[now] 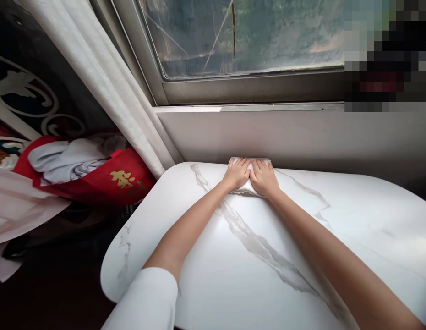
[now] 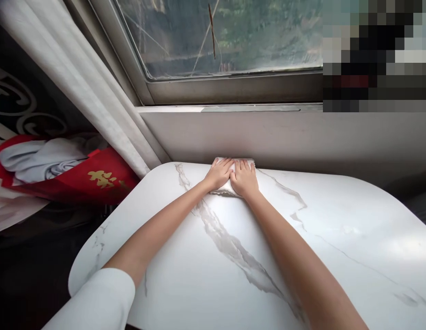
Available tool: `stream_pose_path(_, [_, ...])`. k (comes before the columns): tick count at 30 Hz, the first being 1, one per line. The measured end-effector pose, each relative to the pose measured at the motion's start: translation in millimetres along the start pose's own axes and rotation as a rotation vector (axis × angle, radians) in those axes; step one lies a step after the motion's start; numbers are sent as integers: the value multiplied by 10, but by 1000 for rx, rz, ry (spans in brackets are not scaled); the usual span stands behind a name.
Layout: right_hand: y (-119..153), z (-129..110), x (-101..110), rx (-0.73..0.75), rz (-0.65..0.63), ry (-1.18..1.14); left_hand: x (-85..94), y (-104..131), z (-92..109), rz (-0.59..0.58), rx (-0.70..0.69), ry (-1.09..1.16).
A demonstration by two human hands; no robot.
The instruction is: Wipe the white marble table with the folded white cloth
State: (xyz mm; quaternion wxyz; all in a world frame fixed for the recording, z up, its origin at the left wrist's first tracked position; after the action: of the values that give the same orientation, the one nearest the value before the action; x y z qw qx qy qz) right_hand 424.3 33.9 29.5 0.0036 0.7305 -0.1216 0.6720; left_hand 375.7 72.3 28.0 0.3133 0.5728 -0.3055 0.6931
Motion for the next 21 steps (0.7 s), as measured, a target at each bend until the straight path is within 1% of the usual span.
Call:
stream_pose_path(2, [-68,-7,16,-2,21,-11,16,-50,-42,20,-1,-12])
stream_pose_path(5, [-98,-40,51,9,40,-21,36,-50,-55,46,-5,-31])
stream_pose_path(8, [-62,-81,57,17,29,-20,43,15,-42,54,-4,-43])
stream_pose_path(11, [46,-155,26,6,-15,-14,29,156,-41,30,7,-56])
stream_pose_path(13, [179,-247,15,-1,-42,-20,18,315,-31,7,-1,-54])
stream_pose_path(15, [367,-374,18,0,-67,-47,24,540,-10,-6,-17,-42])
stream_pose_path(17, [603,-521,26,3,-94,-90,46,826,30,-13,-39,-29])
stream_pose_path(21, [1152,-854,21,45,-152,-198,122,1506,151,-32,-87,5])
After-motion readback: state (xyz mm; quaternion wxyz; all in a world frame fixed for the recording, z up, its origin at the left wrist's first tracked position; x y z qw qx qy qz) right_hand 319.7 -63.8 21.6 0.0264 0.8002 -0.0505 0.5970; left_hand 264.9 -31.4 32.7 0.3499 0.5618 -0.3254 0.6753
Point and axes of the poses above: each hand's wrist, its own y-axis away from the middle knuckle, its own x-axis out of the back of the hand, z = x × y, the point moved 10 cm from there along -y, towards the middle knuckle, and after that the axes turned 8 degrees about -z, right-handed, at the moved point
